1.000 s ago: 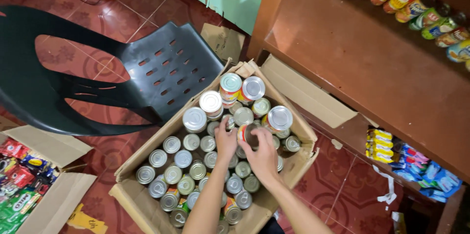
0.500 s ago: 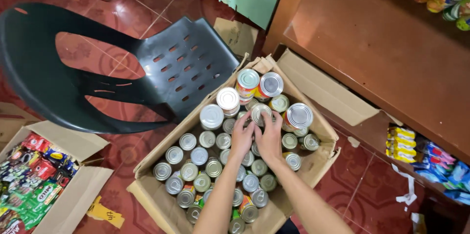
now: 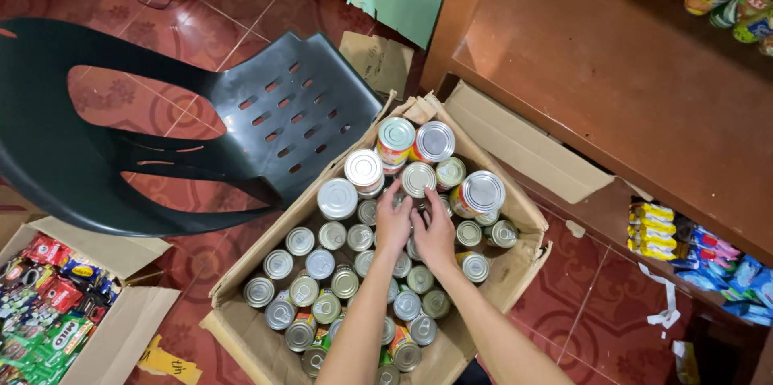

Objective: Taking canned food items from a cardboard box on the floor and organizing them onto wooden shelves.

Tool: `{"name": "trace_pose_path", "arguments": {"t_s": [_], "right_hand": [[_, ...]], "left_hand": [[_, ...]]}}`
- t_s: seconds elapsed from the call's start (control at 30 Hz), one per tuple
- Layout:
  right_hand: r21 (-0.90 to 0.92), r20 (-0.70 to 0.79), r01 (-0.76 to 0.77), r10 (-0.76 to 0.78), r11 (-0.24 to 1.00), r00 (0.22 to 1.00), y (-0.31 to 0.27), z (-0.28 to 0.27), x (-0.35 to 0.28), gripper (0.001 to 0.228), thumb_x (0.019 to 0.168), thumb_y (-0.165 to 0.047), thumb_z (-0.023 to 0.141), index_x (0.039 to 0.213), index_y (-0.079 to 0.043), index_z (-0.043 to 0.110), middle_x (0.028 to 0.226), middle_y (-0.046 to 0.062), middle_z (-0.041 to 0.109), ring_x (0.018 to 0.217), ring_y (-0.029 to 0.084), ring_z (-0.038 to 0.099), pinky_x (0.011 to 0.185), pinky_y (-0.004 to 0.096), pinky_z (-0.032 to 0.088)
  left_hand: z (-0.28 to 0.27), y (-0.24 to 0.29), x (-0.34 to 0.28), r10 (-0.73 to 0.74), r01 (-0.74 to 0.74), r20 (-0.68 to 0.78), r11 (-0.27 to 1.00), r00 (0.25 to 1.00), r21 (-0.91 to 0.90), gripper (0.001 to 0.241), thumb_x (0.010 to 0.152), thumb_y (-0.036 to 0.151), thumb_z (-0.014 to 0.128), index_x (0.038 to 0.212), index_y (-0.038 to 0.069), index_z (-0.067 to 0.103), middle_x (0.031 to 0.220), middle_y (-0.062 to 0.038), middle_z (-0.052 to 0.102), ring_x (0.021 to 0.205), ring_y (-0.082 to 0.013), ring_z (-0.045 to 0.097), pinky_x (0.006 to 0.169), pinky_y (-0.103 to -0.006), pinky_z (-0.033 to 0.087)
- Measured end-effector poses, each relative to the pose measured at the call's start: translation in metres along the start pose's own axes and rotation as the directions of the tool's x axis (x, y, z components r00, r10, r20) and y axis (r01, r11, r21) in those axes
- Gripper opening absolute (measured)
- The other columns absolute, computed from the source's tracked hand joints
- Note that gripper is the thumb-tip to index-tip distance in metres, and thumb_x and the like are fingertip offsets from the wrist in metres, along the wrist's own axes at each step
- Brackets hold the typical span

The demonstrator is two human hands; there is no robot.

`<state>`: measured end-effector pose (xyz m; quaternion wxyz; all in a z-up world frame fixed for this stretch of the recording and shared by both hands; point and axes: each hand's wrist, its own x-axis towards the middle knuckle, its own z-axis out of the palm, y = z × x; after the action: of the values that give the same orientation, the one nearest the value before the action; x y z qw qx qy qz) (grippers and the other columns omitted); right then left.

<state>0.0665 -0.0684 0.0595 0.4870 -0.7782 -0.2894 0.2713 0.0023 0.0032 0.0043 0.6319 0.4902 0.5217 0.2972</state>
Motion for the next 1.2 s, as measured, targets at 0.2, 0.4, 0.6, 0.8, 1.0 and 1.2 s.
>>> {"name": "trace_pose_path", "arguments": {"t_s": [0.2, 0.4, 0.6, 0.8, 1.0, 1.2], "right_hand": [[0.210, 0.160, -0.041, 0.007, 0.977, 0.987, 0.008, -0.011, -0.006, 0.070, 0.092, 0.003, 0.062, 0.154, -0.006, 0.031, 0.152, 0.019, 0.046, 0.138, 0.027, 0.049, 0.107, 0.040, 0.048], [0.239, 0.161, -0.201, 0.165, 0.950, 0.973, 0.007, -0.028, -0.050, 0.066, 0.097, -0.005, 0.059, 0.156, -0.008, 0.030, 0.140, 0.022, 0.064, 0.129, 0.024, 0.064, 0.104, 0.034, 0.052], [0.331, 0.082, -0.072, 0.047, 0.941, 0.996, -0.048, -0.079, -0.105, 0.064, 0.096, -0.013, 0.061, 0.152, -0.007, 0.030, 0.145, 0.012, 0.051, 0.114, 0.022, 0.067, 0.096, 0.035, 0.054], [0.491, 0.013, 0.022, -0.033, 0.871, 0.999, -0.073, -0.141, -0.143, 0.060, 0.100, -0.017, 0.056, 0.153, -0.008, 0.031, 0.146, 0.013, 0.049, 0.114, 0.023, 0.067, 0.091, 0.036, 0.055], [0.468, -0.126, 0.031, 0.032, 0.883, 0.992, -0.055, -0.230, -0.182, 0.071, 0.095, -0.027, 0.060, 0.155, -0.012, 0.027, 0.147, 0.013, 0.050, 0.109, 0.024, 0.071, 0.085, 0.035, 0.057], [0.451, -0.360, 0.128, 0.049, 0.883, 0.932, -0.066, -0.328, -0.226, 0.072, 0.093, -0.027, 0.059, 0.155, -0.013, 0.025, 0.142, 0.016, 0.053, 0.099, 0.025, 0.074, 0.080, 0.038, 0.059]], "left_hand": [[-0.003, -0.003, -0.008, -0.088, 0.101, 0.074, 0.975, 0.993, -0.196, 0.054, 0.093, 0.012, 0.063, 0.145, 0.009, 0.051, 0.142, -0.010, 0.052, 0.111, -0.0238, 0.068, 0.090, -0.0346, 0.055], [-0.016, 0.006, -0.051, -0.002, 0.005, 0.118, 1.000, 0.993, -0.021, 0.049, 0.097, 0.017, 0.062, 0.144, 0.003, 0.055, 0.135, -0.015, 0.064, 0.116, -0.0212, 0.066, 0.098, -0.0322, 0.052], [-0.035, 0.061, -0.118, 0.108, -0.136, 0.262, 0.986, 0.959, 0.095, 0.047, 0.095, 0.017, 0.065, 0.139, 0.003, 0.058, 0.136, -0.013, 0.063, 0.114, -0.0220, 0.066, 0.097, -0.0327, 0.053], [-0.001, 0.148, -0.154, 0.090, -0.013, 0.466, 0.986, 0.880, -0.166, 0.041, 0.096, 0.023, 0.064, 0.134, 0.010, 0.060, 0.124, -0.008, 0.069, 0.104, -0.0172, 0.069, 0.086, -0.0311, 0.055], [0.063, 0.183, -0.162, 0.258, -0.183, 0.591, 0.966, 0.764, -0.184, 0.030, 0.103, 0.029, 0.061, 0.115, 0.002, 0.068, 0.107, -0.012, 0.074, 0.097, -0.0173, 0.071, 0.085, -0.0309, 0.056], [0.145, 0.252, -0.205, 0.163, -0.020, 0.729, 0.980, 0.665, -0.200, 0.030, 0.100, 0.031, 0.056, 0.107, 0.003, 0.066, 0.105, -0.007, 0.071, 0.095, -0.0169, 0.073, 0.084, -0.0333, 0.059]]}}
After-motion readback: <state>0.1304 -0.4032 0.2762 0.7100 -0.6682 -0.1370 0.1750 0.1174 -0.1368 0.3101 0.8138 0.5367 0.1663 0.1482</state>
